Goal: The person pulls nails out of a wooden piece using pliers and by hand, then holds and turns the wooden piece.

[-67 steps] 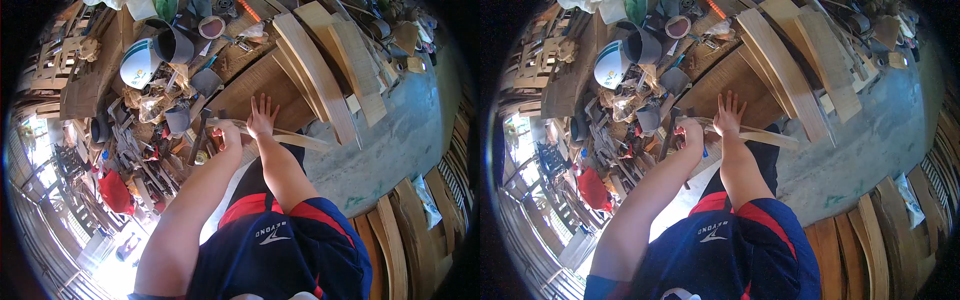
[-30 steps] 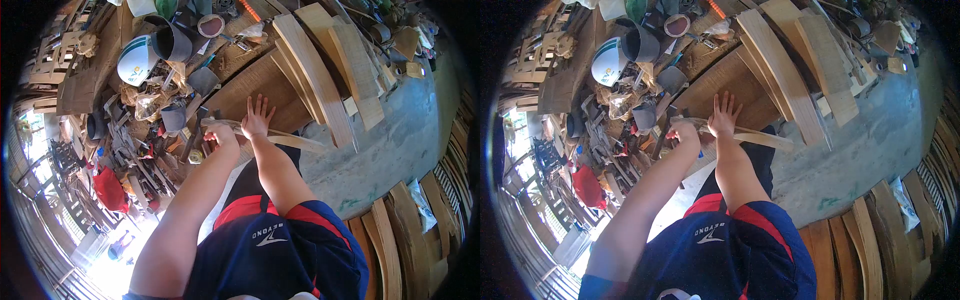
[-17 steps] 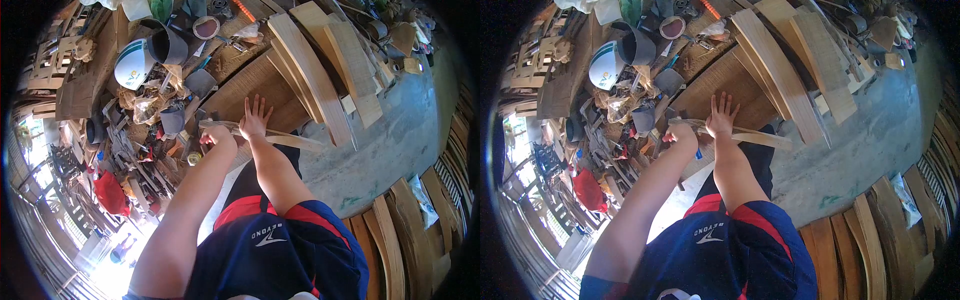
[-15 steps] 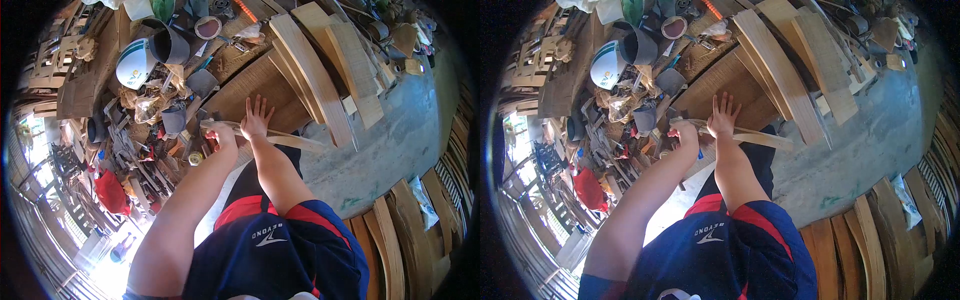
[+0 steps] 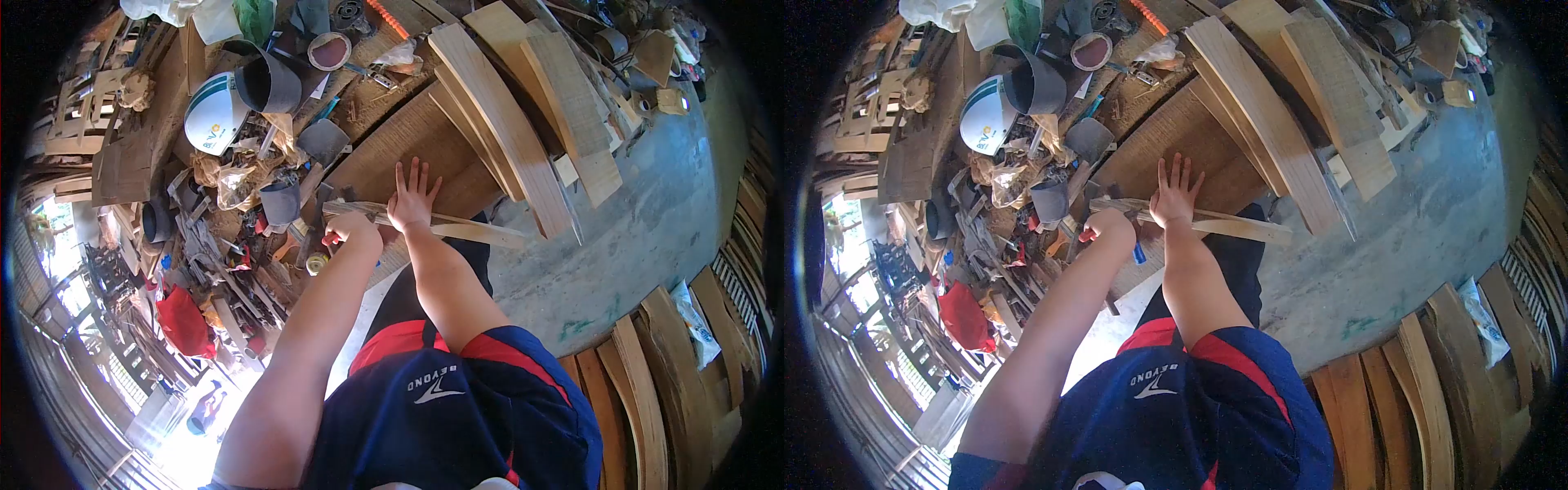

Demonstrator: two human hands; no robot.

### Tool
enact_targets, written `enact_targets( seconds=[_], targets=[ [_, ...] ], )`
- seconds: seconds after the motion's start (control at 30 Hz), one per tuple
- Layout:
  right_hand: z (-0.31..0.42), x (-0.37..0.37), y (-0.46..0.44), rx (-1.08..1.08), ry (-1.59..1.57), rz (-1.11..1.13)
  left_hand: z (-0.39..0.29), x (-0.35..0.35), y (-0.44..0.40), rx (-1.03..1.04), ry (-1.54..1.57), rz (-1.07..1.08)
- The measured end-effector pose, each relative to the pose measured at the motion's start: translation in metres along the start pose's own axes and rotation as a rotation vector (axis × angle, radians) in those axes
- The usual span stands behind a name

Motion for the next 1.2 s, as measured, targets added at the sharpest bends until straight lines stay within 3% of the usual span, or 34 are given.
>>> enact_targets(
  seconds=[0.07, 0.1, 0.17, 0.2, 0.23, 0.3, 0.63, 0.73, 0.9, 1.0, 1.1, 1.2],
  targets=[
    [-0.001, 0.001, 0.000, -0.002, -0.002, 0.006, -0.014, 0.027, -0.021, -0.029, -0.446, -0.315],
    [0.000, 0.001, 0.001, -0.003, -0.004, 0.006, -0.013, 0.025, -0.011, -0.031, -0.447, -0.314],
    [0.000, 0.001, 0.000, 0.004, -0.005, 0.002, -0.013, 0.014, 0.016, 0.088, -0.851, -0.537],
    [0.001, -0.001, 0.000, -0.002, -0.008, 0.001, -0.011, 0.011, 0.014, 0.007, -0.804, -0.725],
    [0.001, -0.003, -0.001, 0.007, 0.009, 0.034, -0.012, 0.012, 0.012, 0.001, -0.803, -0.723],
    [0.002, -0.004, -0.001, 0.017, 0.023, 0.068, -0.014, 0.014, 0.013, 0.086, -0.807, -0.498],
    [0.001, 0.001, 0.001, 0.005, 0.028, 0.006, -0.010, 0.018, 0.005, 0.053, -0.679, -0.603],
    [0.002, 0.004, -0.001, -0.002, 0.048, -0.024, -0.011, 0.021, 0.006, 0.026, -0.869, -0.682],
    [0.004, 0.010, 0.000, -0.018, 0.097, -0.065, -0.013, 0.013, 0.011, 0.061, -0.700, -0.543],
    [0.002, 0.009, 0.002, -0.022, 0.093, -0.076, -0.013, 0.010, 0.011, 0.213, -0.641, -0.477],
    [-0.001, 0.015, 0.002, -0.076, 0.061, -0.101, -0.014, 0.017, 0.008, 0.088, -0.755, -0.609],
    [-0.002, 0.018, 0.002, -0.119, 0.029, -0.090, -0.020, 0.021, -0.002, 0.083, -0.762, -0.604]
  ],
)
Point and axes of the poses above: each hand's wrist, its own y-axis away from the middle knuckle, its own x-axis out of the palm, z = x × y, the point moved 2 cm from there along -y, towards the middle knuckle, and after that the axes turned 3 degrees about -z, right-handed, at the moved point
